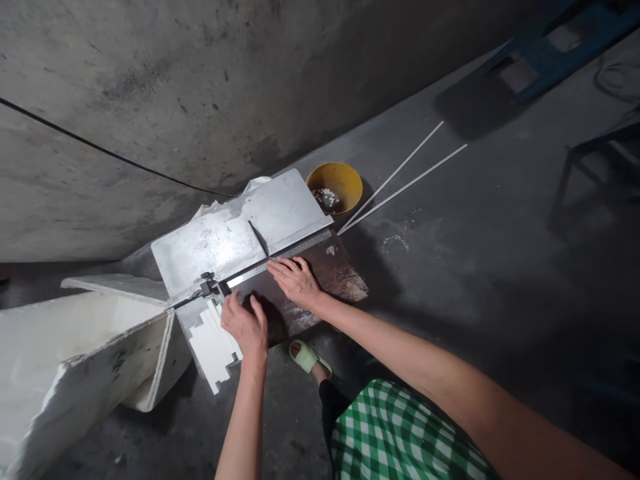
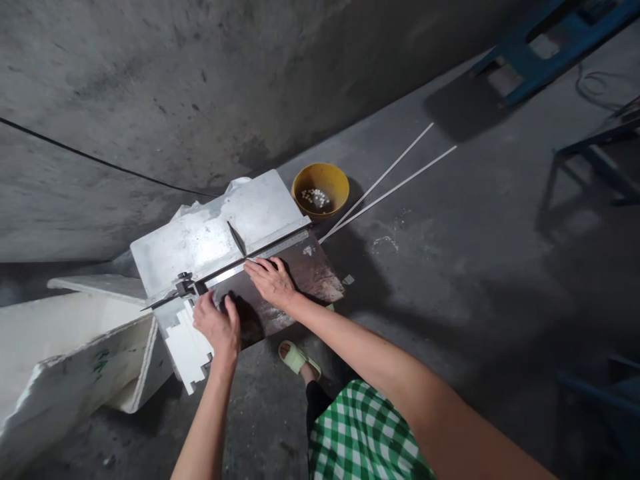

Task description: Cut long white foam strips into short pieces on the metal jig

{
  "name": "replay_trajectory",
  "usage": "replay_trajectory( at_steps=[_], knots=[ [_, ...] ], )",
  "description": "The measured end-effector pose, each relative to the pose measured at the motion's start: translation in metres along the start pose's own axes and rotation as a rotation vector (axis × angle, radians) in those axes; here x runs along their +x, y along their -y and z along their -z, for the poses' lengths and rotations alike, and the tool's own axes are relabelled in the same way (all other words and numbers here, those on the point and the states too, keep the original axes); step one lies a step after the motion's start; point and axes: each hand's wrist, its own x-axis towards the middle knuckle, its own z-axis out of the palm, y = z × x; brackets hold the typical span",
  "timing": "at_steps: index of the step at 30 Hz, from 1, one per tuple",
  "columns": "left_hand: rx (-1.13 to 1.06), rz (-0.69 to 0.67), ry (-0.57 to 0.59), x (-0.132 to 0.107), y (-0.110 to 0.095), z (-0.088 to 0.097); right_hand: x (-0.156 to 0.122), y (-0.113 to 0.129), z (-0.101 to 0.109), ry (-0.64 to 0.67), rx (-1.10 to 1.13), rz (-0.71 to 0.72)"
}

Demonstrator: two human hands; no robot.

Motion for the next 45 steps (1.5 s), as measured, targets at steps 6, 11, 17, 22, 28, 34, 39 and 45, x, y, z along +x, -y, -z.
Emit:
replay_trajectory(
  at_steps=[6, 11, 17, 22, 28, 34, 39, 45],
  knots=[
    [-0.002, 0.268, 0.087, 0.016, 0.028, 0.003, 0.0, -0.002, -0.002, 0.001, 0.023, -0.008],
    [-0.012, 0.211, 0.115, 0.023, 0.04, -0.002, 0.001, -0.001, -0.002, -0.002, 0.015, -0.003],
    [-0.109, 0.119, 0.233, 0.03, 0.059, 0.006, 0.001, 0.0, -0.001, 0.002, -0.007, -0.002],
    [-0.049, 0.069, 0.169, 0.038, 0.047, 0.021, 0.001, 0.001, 0.0, -0.001, -0.038, 0.001],
    [-0.08, -0.281, 0.209, 0.021, -0.011, 0.003, 0.001, 0.001, 0.002, -0.011, -0.04, -0.001],
    [0.112, -0.368, 0.322, 0.008, -0.027, -0.028, 0.001, 0.003, 0.004, -0.004, -0.022, -0.008],
    [0.199, -0.376, 0.303, 0.006, -0.032, -0.03, 0.0, 0.0, 0.007, -0.019, 0.06, -0.016],
    [0.261, -0.389, 0.297, 0.005, -0.035, -0.028, -0.003, -0.005, 0.006, -0.139, 0.136, -0.053]
  ],
)
